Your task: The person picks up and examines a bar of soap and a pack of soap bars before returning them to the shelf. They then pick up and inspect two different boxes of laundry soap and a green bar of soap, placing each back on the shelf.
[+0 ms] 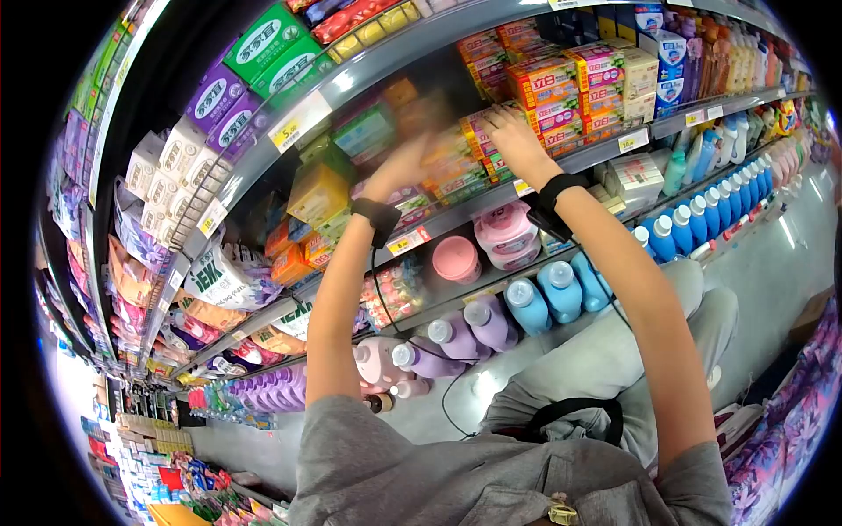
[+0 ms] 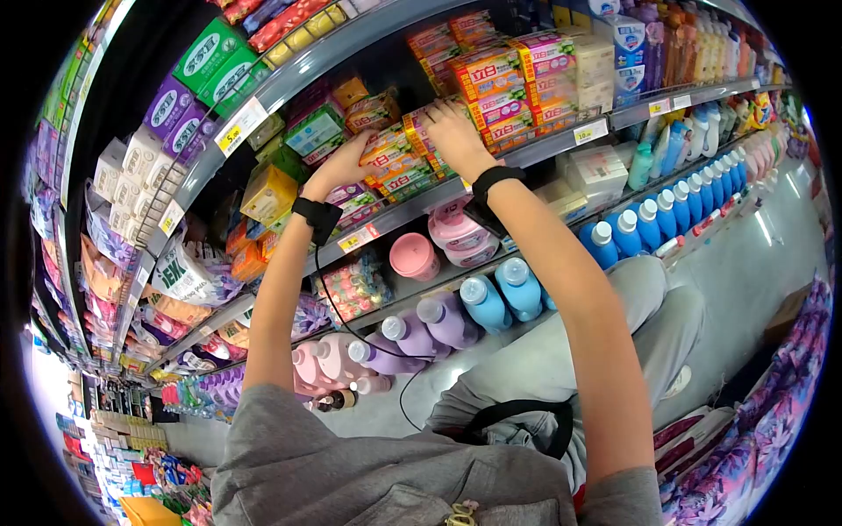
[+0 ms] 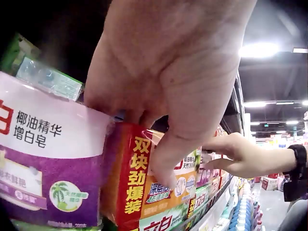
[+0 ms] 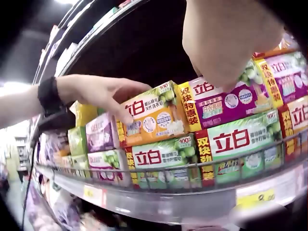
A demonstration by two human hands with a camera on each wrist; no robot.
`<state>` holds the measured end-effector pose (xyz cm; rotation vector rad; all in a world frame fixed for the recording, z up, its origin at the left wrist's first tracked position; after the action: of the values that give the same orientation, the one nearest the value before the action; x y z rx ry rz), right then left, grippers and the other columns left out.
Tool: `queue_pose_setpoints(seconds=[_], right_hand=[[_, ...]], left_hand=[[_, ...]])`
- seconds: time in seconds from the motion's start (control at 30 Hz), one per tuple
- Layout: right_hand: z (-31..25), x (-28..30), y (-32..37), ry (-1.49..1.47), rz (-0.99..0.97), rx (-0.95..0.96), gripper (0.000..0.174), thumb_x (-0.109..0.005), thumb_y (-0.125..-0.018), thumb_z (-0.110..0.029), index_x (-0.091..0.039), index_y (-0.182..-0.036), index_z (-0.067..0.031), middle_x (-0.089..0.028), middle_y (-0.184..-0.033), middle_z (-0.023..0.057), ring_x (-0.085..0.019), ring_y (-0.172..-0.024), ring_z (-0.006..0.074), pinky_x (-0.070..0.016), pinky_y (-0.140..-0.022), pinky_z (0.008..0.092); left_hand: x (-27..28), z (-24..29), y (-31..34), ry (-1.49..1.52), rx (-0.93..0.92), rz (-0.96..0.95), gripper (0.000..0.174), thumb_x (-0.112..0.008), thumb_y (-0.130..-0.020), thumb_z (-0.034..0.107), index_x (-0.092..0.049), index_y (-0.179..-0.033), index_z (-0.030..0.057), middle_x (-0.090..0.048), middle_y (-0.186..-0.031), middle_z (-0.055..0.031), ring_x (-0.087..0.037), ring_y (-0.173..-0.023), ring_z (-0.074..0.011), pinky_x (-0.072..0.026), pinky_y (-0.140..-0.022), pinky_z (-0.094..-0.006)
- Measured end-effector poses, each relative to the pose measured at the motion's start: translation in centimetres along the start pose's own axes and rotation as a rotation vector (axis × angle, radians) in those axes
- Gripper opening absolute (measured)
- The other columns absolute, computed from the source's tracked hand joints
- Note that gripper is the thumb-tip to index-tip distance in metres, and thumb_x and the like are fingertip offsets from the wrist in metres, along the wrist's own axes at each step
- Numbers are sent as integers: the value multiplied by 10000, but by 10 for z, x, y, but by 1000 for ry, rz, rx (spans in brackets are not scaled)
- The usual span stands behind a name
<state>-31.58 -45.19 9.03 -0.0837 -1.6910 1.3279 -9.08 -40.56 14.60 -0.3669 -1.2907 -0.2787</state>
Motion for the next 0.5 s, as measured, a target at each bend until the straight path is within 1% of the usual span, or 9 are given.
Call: queue_pose_setpoints(seconds=[0.07,0.17,0.23,0.3,0.33,0.37,0.4,0.43,0.5], right_hand=[[1,0,9,-3,43,10,358,-494,-781,-50,-517,-1134,6,-523,-1196,157,-442,-1196,307,-309,-1049,408],[3,14,26,-78,107,14,368,-479,-786,-38,-498,-1150,14,-504,-1216,170,-409,-1230,321,-302,-1057,412],[2,31,49,-235,63,-2,400,-474,-756,21,-492,-1156,23,-472,-1252,176,-379,-1253,334,-337,-1038,389],[0,55,78,-349,26,-20,458,-488,-687,84,-503,-1140,16,-476,-1246,187,-432,-1187,353,-396,-972,402],[2,60,97,-364,-43,-57,412,-494,-695,69,-521,-1102,7,-509,-1187,187,-480,-1099,357,-428,-900,410],[7,65,120,-380,-115,-94,366,-499,-703,54,-539,-1063,-2,-542,-1128,187,-528,-1010,360,-459,-829,419],[12,69,141,-400,-184,-170,324,-505,-719,40,-551,-1035,-9,-571,-1039,184,-544,-925,362,-466,-776,424],[19,72,164,-422,-251,-247,281,-511,-734,26,-564,-1007,-16,-600,-951,180,-560,-840,365,-473,-723,429],[37,60,215,-451,-281,-398,225,-499,-774,24,-578,-982,-9,-626,-825,176,-597,-761,345,-493,-679,390]], left_hand=[[-5,-6,-2,11,-37,33,753,-738,-706,200,-347,-1308,-27,-512,-1195,-247,-500,-1130,-326,-397,-944,-345],[28,53,7,127,-100,-114,777,-760,-684,226,-363,-1296,-41,-480,-1244,-254,-483,-1165,-312,-389,-958,-336],[23,46,0,62,-38,-132,772,-743,-716,352,-391,-1292,-23,-448,-1309,-224,-461,-1197,-289,-385,-961,-340],[32,52,-7,169,-84,-213,766,-713,-745,427,-402,-1294,-6,-442,-1329,-199,-454,-1206,-279,-388,-954,-345],[26,19,-19,77,6,-97,712,-638,-799,499,-439,-1275,9,-461,-1317,-168,-464,-1187,-259,-387,-951,-338],[49,42,-25,167,28,-142,632,-611,-836,467,-472,-1245,5,-497,-1274,-159,-505,-1125,-243,-403,-936,-321],[49,-4,-48,262,99,-162,552,-597,-861,428,-503,-1214,14,-559,-1191,-145,-552,-1037,-241,-429,-899,-315],[53,-34,-65,23,92,-11,536,-612,-855,407,-512,-1202,11,-607,-1114,-133,-579,-995,-235,-450,-855,-315],[55,-70,-101,-276,31,9,567,-633,-828,411,-507,-1197,-1,-609,-1108,-157,-585,-1006,-276,-458,-855,-357]])
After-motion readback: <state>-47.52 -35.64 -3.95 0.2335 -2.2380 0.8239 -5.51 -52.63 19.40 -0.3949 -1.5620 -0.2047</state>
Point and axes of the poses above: each hand's wrist, its own y-axis away from the middle knuckle, its own x-axis out of the back of the hand, z = x × y, the point moved 1 cm from there along -y, towards the middle knuckle
